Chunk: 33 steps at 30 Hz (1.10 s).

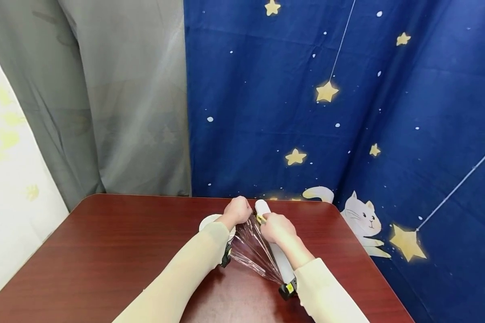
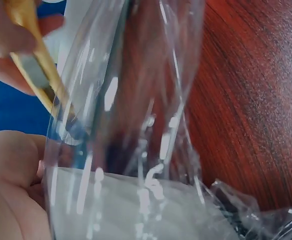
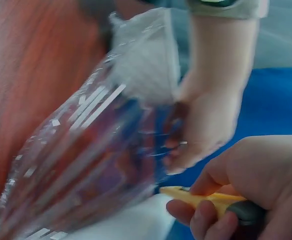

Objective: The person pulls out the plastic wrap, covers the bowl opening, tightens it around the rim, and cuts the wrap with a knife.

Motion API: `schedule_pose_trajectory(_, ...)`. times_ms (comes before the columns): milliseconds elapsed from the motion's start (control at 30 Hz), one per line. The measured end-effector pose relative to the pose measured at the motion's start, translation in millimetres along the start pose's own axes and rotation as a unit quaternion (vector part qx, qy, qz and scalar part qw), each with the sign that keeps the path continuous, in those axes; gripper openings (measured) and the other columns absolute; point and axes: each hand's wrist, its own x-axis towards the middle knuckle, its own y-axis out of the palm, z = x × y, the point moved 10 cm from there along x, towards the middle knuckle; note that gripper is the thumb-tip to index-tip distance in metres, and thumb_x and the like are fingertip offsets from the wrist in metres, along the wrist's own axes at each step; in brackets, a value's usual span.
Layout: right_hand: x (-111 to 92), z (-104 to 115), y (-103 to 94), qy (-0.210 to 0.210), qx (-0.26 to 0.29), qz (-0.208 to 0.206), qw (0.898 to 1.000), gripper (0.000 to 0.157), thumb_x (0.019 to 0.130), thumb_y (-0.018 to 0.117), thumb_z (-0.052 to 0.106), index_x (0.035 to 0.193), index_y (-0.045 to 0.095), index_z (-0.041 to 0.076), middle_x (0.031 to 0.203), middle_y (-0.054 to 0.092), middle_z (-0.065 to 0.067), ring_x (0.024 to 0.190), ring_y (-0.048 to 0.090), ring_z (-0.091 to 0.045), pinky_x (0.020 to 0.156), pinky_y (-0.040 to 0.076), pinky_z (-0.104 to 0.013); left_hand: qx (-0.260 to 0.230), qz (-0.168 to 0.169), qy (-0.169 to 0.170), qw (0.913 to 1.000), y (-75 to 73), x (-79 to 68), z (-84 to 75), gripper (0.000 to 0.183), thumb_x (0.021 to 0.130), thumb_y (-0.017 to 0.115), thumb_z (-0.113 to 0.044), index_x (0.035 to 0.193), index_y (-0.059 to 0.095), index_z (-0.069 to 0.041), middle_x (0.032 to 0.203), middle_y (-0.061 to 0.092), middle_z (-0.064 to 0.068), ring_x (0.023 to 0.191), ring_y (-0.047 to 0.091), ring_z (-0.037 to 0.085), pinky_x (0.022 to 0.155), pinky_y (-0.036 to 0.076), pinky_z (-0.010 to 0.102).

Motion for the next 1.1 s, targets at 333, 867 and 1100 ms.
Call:
schedule_pose_trajectory(333, -14, 1, -19.2, 0.000, -0.001, -0.002, 1.000, 0.048, 0.100, 0.069, 0.032, 0.146, 0.071, 0.016, 0.133, 0.077, -0.015, 0.102, 0.073, -0.033, 0.086, 0.060, -0.053, 0.024, 0.008, -0.019, 0.9995, 3.6, 7.1, 6.5, 0.035, 0.094, 0.063, -0.022, 0.059, 0.058, -0.023, 0.073, 0.066, -0.001, 0.072, 0.063, 0.020, 0.069, 0.055, 0.044)
schedule_pose_trajectory(867, -7, 11, -3.9, -0.005, -0.022, -0.021, 1.000, 0.032, 0.096, 0.067, 0.021, 0.125, 0.076, 0.012, 0.096, 0.074, -0.013, 0.079, 0.066, -0.029, 0.070, 0.055, -0.047, 0.023, 0.035, -0.001, 0.9991, 22.9, 17.2, 12.1, 0.035, 0.095, 0.066, -0.027, 0.060, 0.065, -0.030, 0.065, 0.064, -0.010, 0.068, 0.063, 0.013, 0.061, 0.052, 0.034)
schedule_pose_trajectory(1100, 3, 11, 5.9, 0.001, -0.016, -0.010, 1.000, 0.018, 0.096, 0.066, 0.018, 0.109, 0.074, 0.011, 0.092, 0.072, -0.012, 0.077, 0.064, -0.029, 0.070, 0.054, -0.044, 0.005, 0.002, 0.023, 0.9997, 8.8, -4.5, -10.4, 0.041, 0.092, 0.062, -0.020, 0.054, 0.050, -0.026, 0.052, 0.046, -0.007, 0.057, 0.049, 0.017, 0.056, 0.044, 0.038)
